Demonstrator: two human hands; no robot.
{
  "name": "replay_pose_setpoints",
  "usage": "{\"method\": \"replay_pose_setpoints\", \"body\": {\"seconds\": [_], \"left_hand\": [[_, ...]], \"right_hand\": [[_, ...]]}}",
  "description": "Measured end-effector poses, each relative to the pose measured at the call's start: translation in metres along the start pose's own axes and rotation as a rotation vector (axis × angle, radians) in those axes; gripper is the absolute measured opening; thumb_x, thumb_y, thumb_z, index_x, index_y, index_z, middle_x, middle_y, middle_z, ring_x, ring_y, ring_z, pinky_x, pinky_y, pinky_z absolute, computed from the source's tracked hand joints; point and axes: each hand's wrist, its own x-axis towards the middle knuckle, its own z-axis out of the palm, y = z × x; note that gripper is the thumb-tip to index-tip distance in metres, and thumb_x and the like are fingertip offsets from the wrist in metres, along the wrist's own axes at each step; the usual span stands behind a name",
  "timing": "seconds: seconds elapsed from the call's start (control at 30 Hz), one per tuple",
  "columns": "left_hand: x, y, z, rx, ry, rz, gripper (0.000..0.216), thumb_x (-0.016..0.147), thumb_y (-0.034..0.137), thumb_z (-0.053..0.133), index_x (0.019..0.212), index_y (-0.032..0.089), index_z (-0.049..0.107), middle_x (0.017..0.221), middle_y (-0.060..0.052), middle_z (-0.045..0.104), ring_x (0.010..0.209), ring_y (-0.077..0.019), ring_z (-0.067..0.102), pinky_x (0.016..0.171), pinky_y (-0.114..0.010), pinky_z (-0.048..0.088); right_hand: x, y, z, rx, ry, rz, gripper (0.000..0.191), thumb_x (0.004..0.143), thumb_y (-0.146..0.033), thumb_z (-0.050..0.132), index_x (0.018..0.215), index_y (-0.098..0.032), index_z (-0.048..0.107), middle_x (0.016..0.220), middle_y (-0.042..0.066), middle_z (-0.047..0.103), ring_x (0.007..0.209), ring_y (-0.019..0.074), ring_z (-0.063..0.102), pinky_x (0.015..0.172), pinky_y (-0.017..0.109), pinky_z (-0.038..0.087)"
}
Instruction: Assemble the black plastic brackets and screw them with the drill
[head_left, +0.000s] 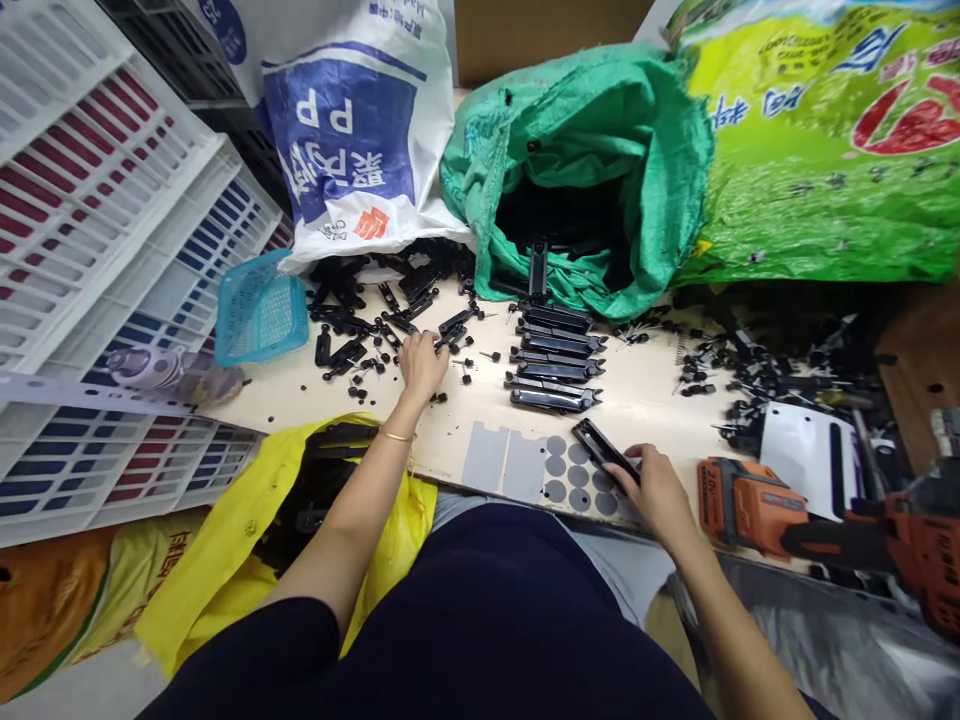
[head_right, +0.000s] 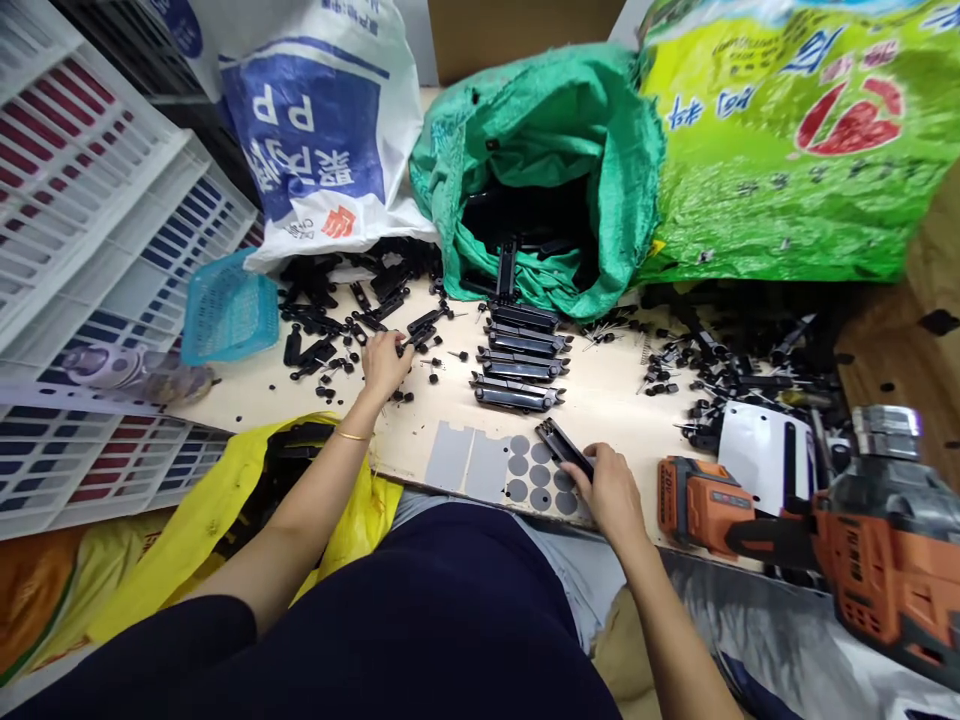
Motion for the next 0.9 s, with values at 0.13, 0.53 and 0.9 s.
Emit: {"method": "replay_pose_setpoints", "body": {"seconds": [0.13, 0.53, 0.9], "left_hand": [[0.022, 0.009, 0.004, 0.145, -0.078, 0.051, 0.023, 0.082, 0.029, 0.054, 0.096, 0.013, 0.062, 0.106, -0.017, 0.062, 0.108, -0.0327, 0.05, 0.095, -0.043, 0.035], [-0.069, 0.008, 0.001, -0.271, -0.265, 0.035, 0.015, 0.075, 0.027, 0.062, 0.085, 0.017, 0.058, 0.081, -0.006, 0.064, 0.081, -0.0222, 0.062, 0.077, -0.032, 0.047], [-0.003, 0.026, -0.014, -1.248, -0.47, -0.602, 0.02, 0.088, 0.019, 0.053, 0.07, 0.014, 0.051, 0.051, 0.004, 0.048, 0.049, -0.0084, 0.053, 0.053, -0.021, 0.046]], "right_hand": [[0.018, 0.003, 0.003, 0.112, -0.079, 0.084, 0.035, 0.08, -0.054, 0.051, 0.081, -0.02, 0.049, 0.085, 0.01, 0.059, 0.077, 0.024, 0.057, 0.067, 0.034, 0.043], [0.004, -0.035, 0.018, 0.295, -0.082, 0.17, 0.024, 0.071, -0.029, 0.055, 0.071, -0.023, 0.032, 0.071, 0.0, 0.049, 0.063, 0.0156, 0.045, 0.057, 0.026, 0.032], [0.003, -0.03, 0.019, 0.287, 0.099, 0.088, 0.026, 0.078, -0.043, 0.054, 0.073, -0.023, 0.038, 0.075, 0.004, 0.052, 0.068, 0.0192, 0.049, 0.063, 0.032, 0.04]]}}
